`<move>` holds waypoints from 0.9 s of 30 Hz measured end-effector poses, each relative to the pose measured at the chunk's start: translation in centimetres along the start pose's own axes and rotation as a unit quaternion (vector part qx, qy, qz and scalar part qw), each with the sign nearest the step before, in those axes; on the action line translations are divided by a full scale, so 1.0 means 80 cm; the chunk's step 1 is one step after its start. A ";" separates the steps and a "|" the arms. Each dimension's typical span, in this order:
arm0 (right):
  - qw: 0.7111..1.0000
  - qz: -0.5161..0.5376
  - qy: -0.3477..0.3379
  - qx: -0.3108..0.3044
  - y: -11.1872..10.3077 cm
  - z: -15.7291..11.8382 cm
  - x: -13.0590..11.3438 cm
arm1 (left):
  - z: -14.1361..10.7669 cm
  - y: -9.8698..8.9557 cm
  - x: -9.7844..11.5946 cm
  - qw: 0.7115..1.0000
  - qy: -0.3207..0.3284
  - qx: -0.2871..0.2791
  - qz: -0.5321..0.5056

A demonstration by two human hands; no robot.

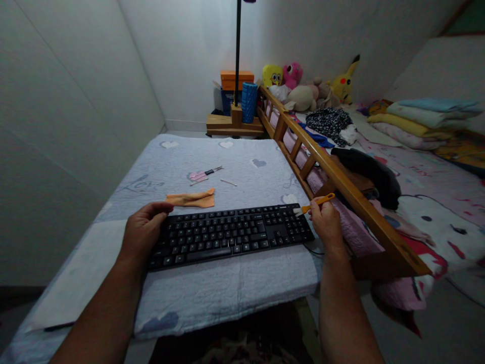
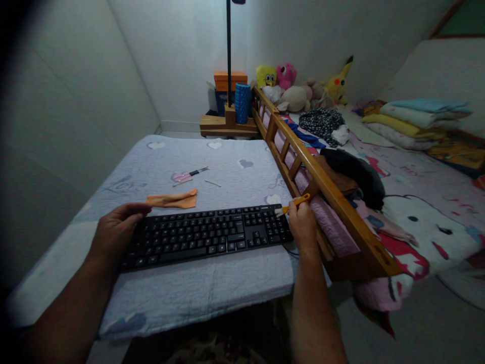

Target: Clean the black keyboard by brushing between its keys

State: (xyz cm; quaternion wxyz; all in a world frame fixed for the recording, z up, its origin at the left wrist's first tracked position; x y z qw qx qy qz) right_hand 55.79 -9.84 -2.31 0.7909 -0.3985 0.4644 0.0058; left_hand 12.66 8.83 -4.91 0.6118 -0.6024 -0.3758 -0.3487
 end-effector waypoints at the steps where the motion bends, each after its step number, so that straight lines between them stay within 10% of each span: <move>1: 1.000 -0.001 0.001 0.005 -0.004 0.002 0.003 | 0.000 0.000 0.000 1.000 -0.002 0.000 -0.001; 14: 0.975 0.198 0.051 -0.082 0.005 -0.030 -0.029 | -0.002 -0.001 0.006 1.000 -0.009 0.003 0.007; 27: 0.999 0.022 0.010 -0.028 -0.015 -0.007 -0.006 | -0.003 -0.001 0.007 1.000 -0.012 -0.004 0.003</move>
Point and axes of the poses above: each hand's wrist, its own z-axis towards the middle knuckle, its own y-axis out of the palm, x = y × z, the point moved 1 cm from there along z, towards the middle knuckle, and after that the axes turned 7 degrees about z, right-handed, at the moved point
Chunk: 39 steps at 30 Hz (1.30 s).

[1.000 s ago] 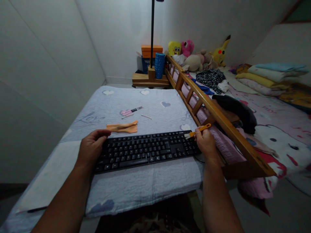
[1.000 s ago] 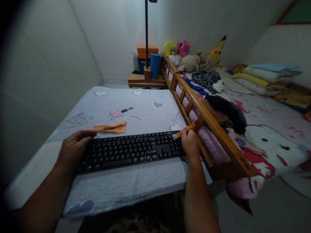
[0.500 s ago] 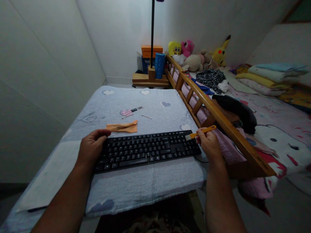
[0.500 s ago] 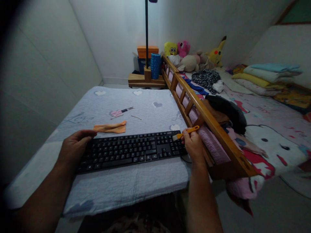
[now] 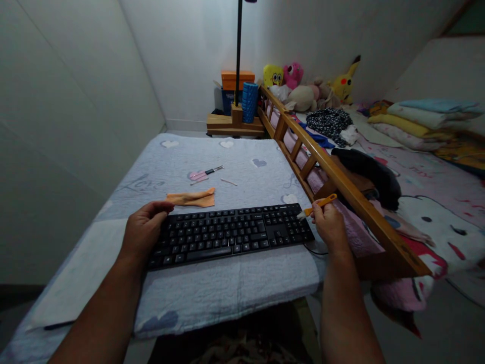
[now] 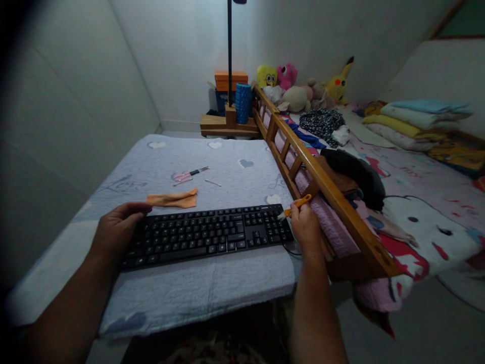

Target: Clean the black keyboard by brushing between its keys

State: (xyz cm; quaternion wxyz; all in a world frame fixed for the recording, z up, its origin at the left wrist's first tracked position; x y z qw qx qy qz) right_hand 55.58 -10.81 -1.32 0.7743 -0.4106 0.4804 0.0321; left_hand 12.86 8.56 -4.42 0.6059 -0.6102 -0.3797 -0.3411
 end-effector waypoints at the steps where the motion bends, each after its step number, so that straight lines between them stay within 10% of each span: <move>1: 1.000 0.010 0.004 0.004 -0.003 -0.001 -0.001 | -0.001 0.000 0.001 1.000 0.001 0.000 0.000; 11: 0.981 0.157 0.009 -0.110 0.027 -0.023 -0.029 | 0.004 0.000 -0.005 1.000 0.000 -0.004 0.008; 20: 1.000 -0.020 -0.005 -0.001 -0.004 0.001 0.007 | 0.004 0.000 -0.007 1.000 0.001 -0.001 0.010; 32: 0.984 0.168 0.044 -0.051 0.005 -0.017 -0.008 | -0.001 -0.002 -0.001 1.000 -0.006 0.012 0.019; 39: 0.999 0.022 0.018 0.020 -0.010 -0.006 0.012 | 0.000 -0.001 -0.002 1.000 -0.005 0.006 0.019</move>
Point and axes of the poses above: each hand's wrist, its own z-axis towards the middle knuckle, its own y-axis out of the palm, x = y × z, the point moved 1 cm from there along z, towards the middle knuckle, and after that the axes turned 7 degrees about z, right-handed, at the moved point
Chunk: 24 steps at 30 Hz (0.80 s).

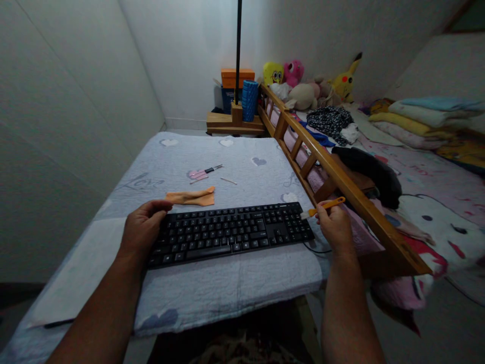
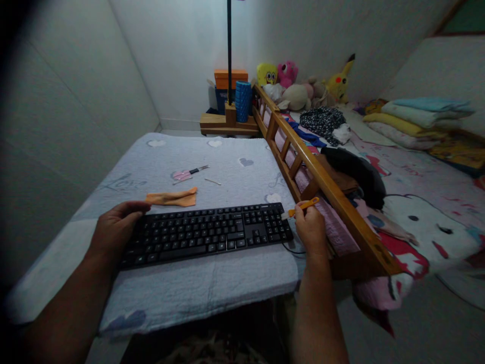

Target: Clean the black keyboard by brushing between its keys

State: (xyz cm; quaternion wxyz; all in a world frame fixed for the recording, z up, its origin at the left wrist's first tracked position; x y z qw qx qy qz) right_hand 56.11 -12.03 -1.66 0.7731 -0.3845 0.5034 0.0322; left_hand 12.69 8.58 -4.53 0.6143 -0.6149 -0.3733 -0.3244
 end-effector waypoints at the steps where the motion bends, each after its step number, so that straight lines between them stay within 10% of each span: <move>1: 1.000 -0.006 -0.002 0.013 -0.004 0.001 0.000 | 0.000 0.000 0.000 1.000 0.002 0.001 0.003; 12: 0.975 0.169 0.038 -0.138 0.029 -0.033 -0.035 | -0.001 -0.001 0.002 1.000 -0.001 0.005 0.010; 24: 0.999 -0.032 -0.015 -0.013 -0.014 -0.008 -0.004 | 0.002 0.000 -0.003 1.000 0.003 0.002 0.002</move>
Point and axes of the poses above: each hand's wrist, its own z-axis towards the middle knuckle, its own y-axis out of the palm, x = y × z, the point moved 1 cm from there along z, towards the middle knuckle, and after that the axes turned 7 degrees about z, right-handed, at the moved point
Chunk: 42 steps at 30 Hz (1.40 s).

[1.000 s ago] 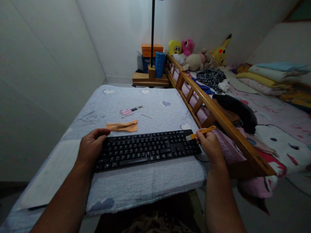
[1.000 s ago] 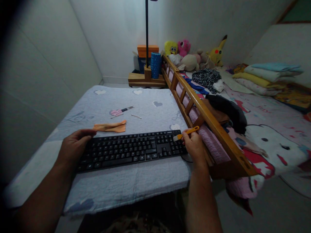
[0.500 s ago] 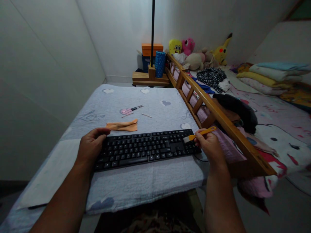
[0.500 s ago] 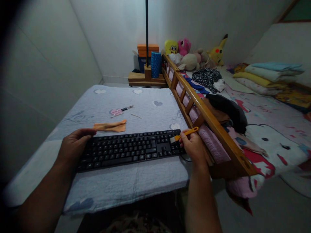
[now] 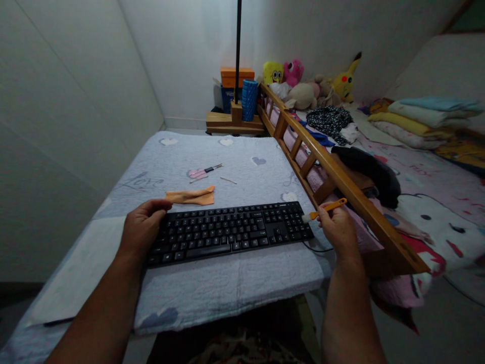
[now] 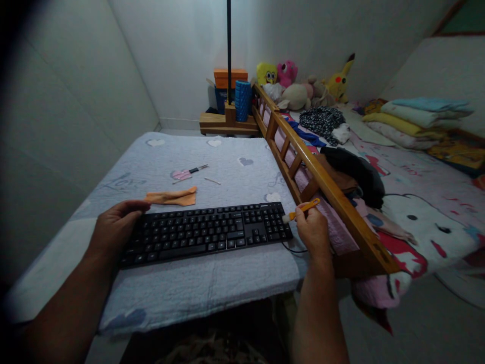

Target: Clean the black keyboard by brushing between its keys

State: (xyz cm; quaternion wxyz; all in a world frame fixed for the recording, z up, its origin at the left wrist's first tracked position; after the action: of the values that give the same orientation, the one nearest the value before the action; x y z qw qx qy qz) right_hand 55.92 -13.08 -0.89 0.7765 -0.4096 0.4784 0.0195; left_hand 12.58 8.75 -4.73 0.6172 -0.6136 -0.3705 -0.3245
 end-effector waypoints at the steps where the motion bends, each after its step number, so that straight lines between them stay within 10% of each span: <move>1: 1.000 0.016 0.005 0.003 -0.001 -0.002 -0.003 | 0.000 0.000 0.000 1.000 0.001 0.000 0.001; 10: 0.973 0.197 0.034 -0.112 0.037 -0.024 -0.026 | -0.003 0.001 0.003 1.000 0.001 -0.001 -0.007; 23: 0.995 0.082 0.047 0.009 -0.003 -0.009 -0.006 | 0.001 0.001 -0.001 1.000 0.008 0.005 0.000; 32: 0.962 0.215 0.048 -0.162 0.030 -0.034 -0.034 | -0.001 0.001 -0.001 1.000 -0.001 0.002 -0.006; 42: 0.998 0.031 0.018 -0.058 -0.013 -0.016 -0.007 | -0.002 0.001 0.000 1.000 0.002 0.004 0.002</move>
State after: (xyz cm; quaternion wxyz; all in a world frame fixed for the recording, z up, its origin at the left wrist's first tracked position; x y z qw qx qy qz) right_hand 55.13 -14.38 -0.07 0.7416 -0.4392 0.5030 0.0638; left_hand 12.64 8.60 -4.75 0.6210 -0.6115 -0.3690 -0.3230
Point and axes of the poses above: each hand's wrist, its own z-axis towards the middle knuckle, its own y-axis out of the palm, x = y × z, the point moved 1 cm from there along z, towards the middle knuckle, and after that the axes turned 7 degrees about z, right-handed, at the moved point
